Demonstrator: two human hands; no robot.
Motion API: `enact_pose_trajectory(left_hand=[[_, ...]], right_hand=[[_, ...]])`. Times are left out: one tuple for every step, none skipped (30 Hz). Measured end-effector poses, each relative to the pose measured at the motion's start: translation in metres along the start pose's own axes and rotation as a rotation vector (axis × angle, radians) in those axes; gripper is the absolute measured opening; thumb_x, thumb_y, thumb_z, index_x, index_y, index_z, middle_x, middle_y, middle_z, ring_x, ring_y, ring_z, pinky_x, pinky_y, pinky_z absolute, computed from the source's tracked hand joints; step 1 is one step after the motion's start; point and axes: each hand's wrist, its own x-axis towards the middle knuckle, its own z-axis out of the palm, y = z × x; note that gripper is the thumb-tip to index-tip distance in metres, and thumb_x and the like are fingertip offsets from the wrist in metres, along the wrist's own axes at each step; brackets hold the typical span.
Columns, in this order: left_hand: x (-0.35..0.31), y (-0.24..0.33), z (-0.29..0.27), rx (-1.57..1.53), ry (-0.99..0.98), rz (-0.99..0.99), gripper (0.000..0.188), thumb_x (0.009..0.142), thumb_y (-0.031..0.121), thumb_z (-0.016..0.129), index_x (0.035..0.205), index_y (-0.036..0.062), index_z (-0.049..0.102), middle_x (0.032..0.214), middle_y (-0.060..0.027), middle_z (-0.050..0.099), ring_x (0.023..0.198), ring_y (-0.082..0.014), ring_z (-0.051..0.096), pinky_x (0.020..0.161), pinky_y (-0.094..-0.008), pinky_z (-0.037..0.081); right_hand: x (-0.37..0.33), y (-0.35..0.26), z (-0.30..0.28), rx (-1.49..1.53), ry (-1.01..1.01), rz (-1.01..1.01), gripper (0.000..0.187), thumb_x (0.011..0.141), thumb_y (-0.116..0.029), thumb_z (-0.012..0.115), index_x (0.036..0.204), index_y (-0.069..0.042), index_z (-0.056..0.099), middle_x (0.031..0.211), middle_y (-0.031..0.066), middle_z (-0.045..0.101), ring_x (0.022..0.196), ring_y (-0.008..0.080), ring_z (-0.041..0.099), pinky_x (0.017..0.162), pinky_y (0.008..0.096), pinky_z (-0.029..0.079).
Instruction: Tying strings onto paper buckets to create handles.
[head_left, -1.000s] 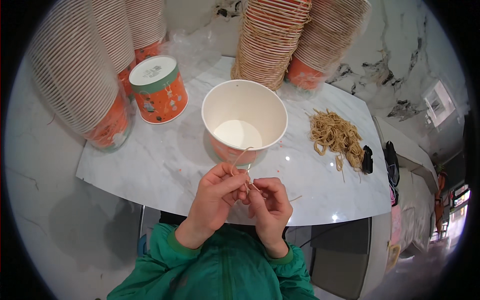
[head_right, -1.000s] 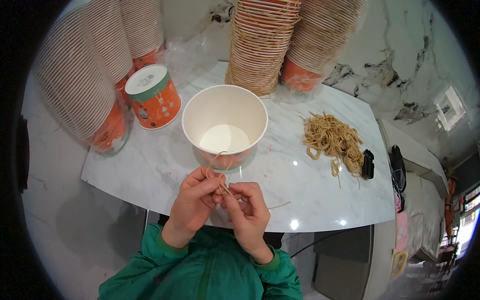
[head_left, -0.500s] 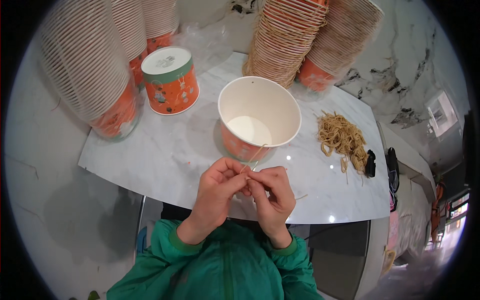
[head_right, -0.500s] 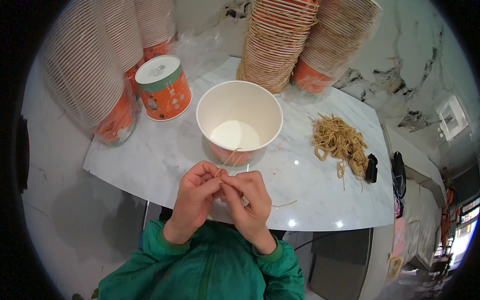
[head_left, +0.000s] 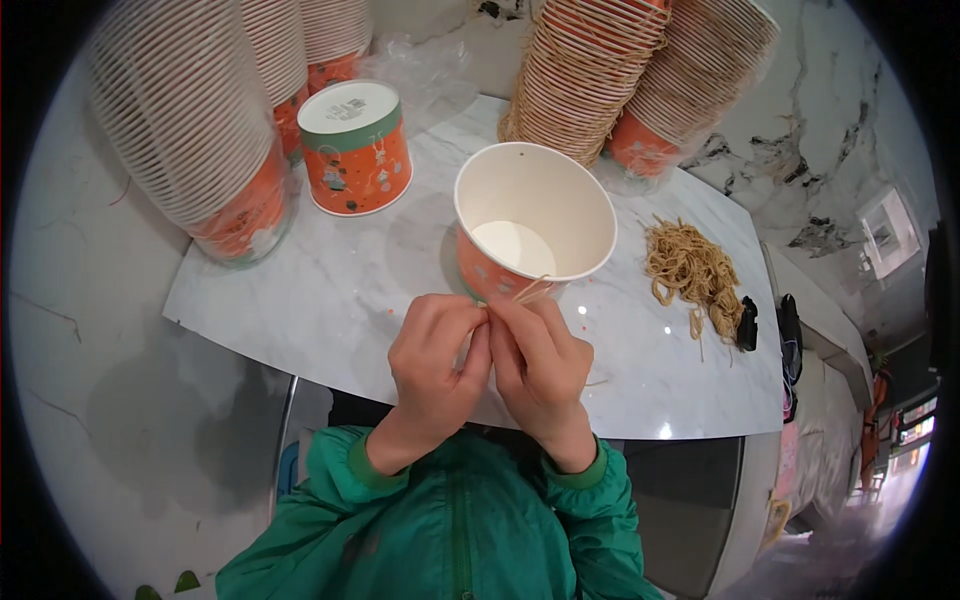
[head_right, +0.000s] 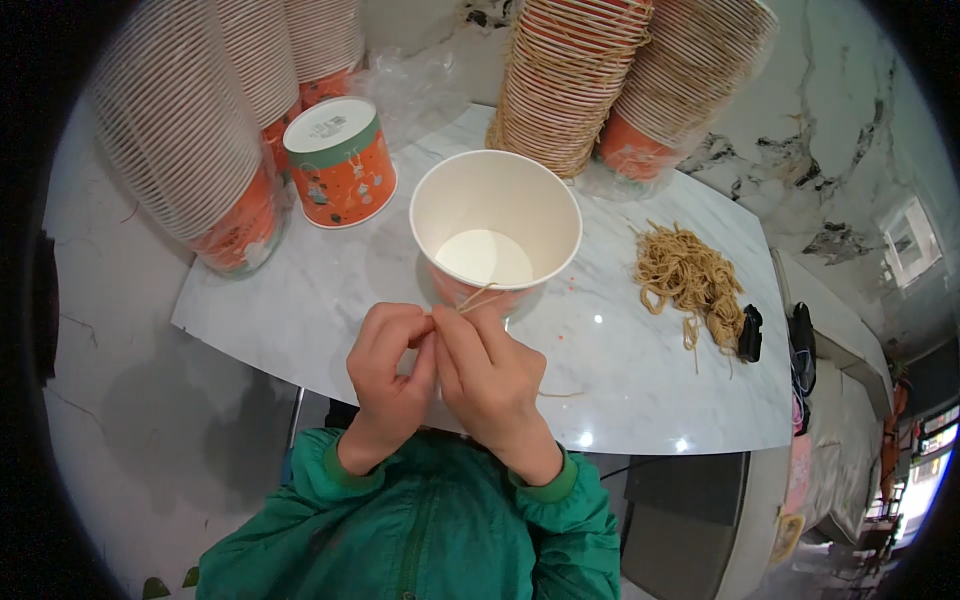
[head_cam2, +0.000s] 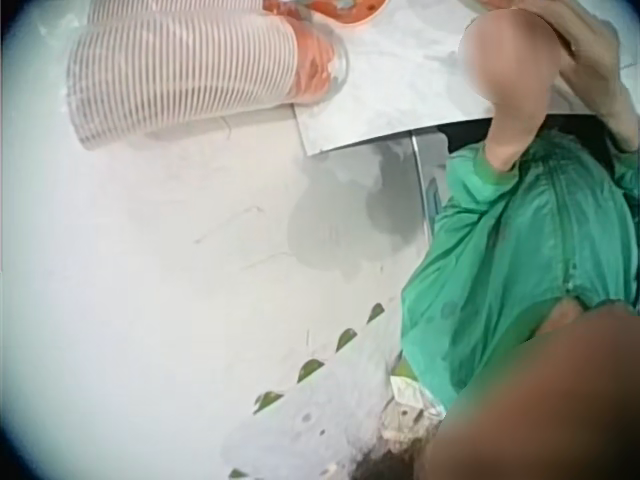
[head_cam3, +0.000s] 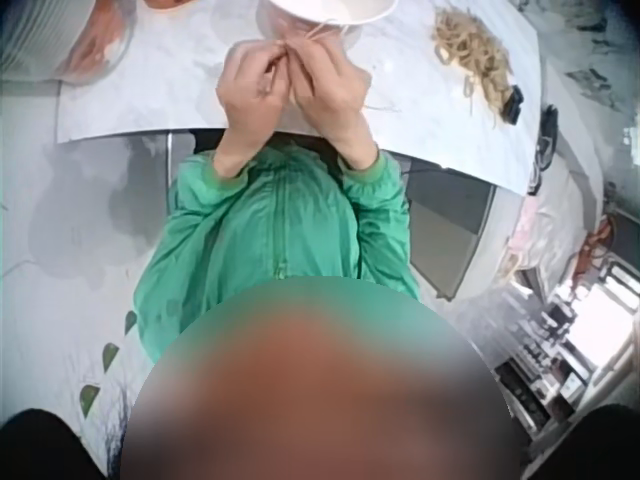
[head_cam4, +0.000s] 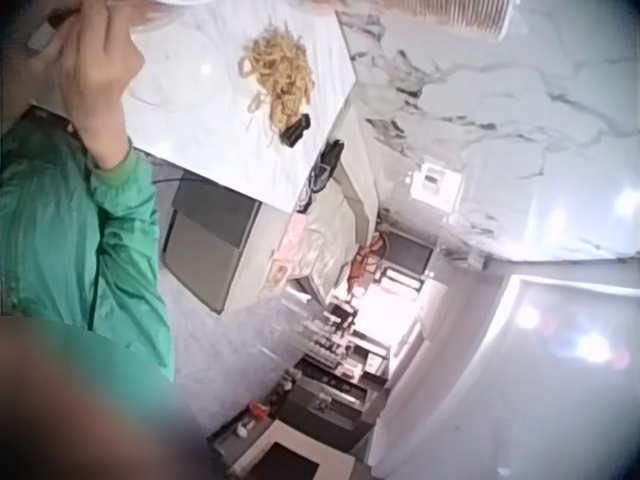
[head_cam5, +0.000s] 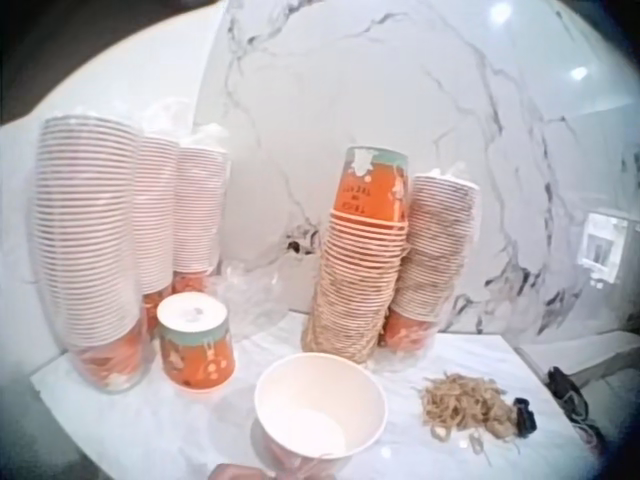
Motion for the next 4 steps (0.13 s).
enact_pose_trajectory(left_hand=[[0.0011, -0.0012, -0.0007, 0.103, 0.035, 0.105, 0.019, 0.081, -0.008, 0.071, 0.098, 0.0009, 0.07, 0.096, -0.0114, 0.068, 0.083, -0.0276, 0.066, 0.071, -0.0356, 0.054], [0.0016, -0.0023, -0.001, 0.205, 0.069, 0.211, 0.023, 0.079, -0.009, 0.071, 0.099, 0.0022, 0.071, 0.096, -0.0124, 0.068, 0.083, -0.0317, 0.065, 0.072, -0.0379, 0.055], [0.0009, -0.0036, -0.0008, 0.228, 0.082, 0.22, 0.024, 0.08, -0.008, 0.071, 0.101, 0.0034, 0.072, 0.097, -0.0116, 0.068, 0.085, -0.0302, 0.066, 0.072, -0.0377, 0.055], [-0.0003, -0.0041, -0.0015, 0.254, 0.097, 0.23, 0.024, 0.081, -0.007, 0.071, 0.102, 0.0046, 0.073, 0.098, -0.0108, 0.069, 0.087, -0.0287, 0.067, 0.072, -0.0375, 0.055]], right_hand=[[0.0011, 0.0005, -0.0022, -0.067, -0.055, -0.033, 0.023, 0.085, 0.004, 0.073, 0.107, -0.003, 0.073, 0.088, 0.0098, 0.065, 0.06, 0.0252, 0.065, 0.054, 0.0317, 0.051], [0.0018, 0.0004, -0.0048, -0.069, -0.053, -0.032, 0.023, 0.085, 0.004, 0.073, 0.107, -0.003, 0.073, 0.088, 0.0098, 0.065, 0.06, 0.0252, 0.065, 0.054, 0.0317, 0.051], [0.0023, -0.0001, -0.0081, -0.095, -0.133, -0.006, 0.025, 0.087, 0.002, 0.071, 0.111, -0.004, 0.072, 0.092, 0.0105, 0.067, 0.064, 0.0259, 0.068, 0.055, 0.0327, 0.053], [0.0034, -0.002, -0.0118, -0.118, -0.213, 0.019, 0.027, 0.089, 0.001, 0.069, 0.116, -0.004, 0.071, 0.096, 0.0113, 0.069, 0.067, 0.0265, 0.071, 0.056, 0.0337, 0.054]])
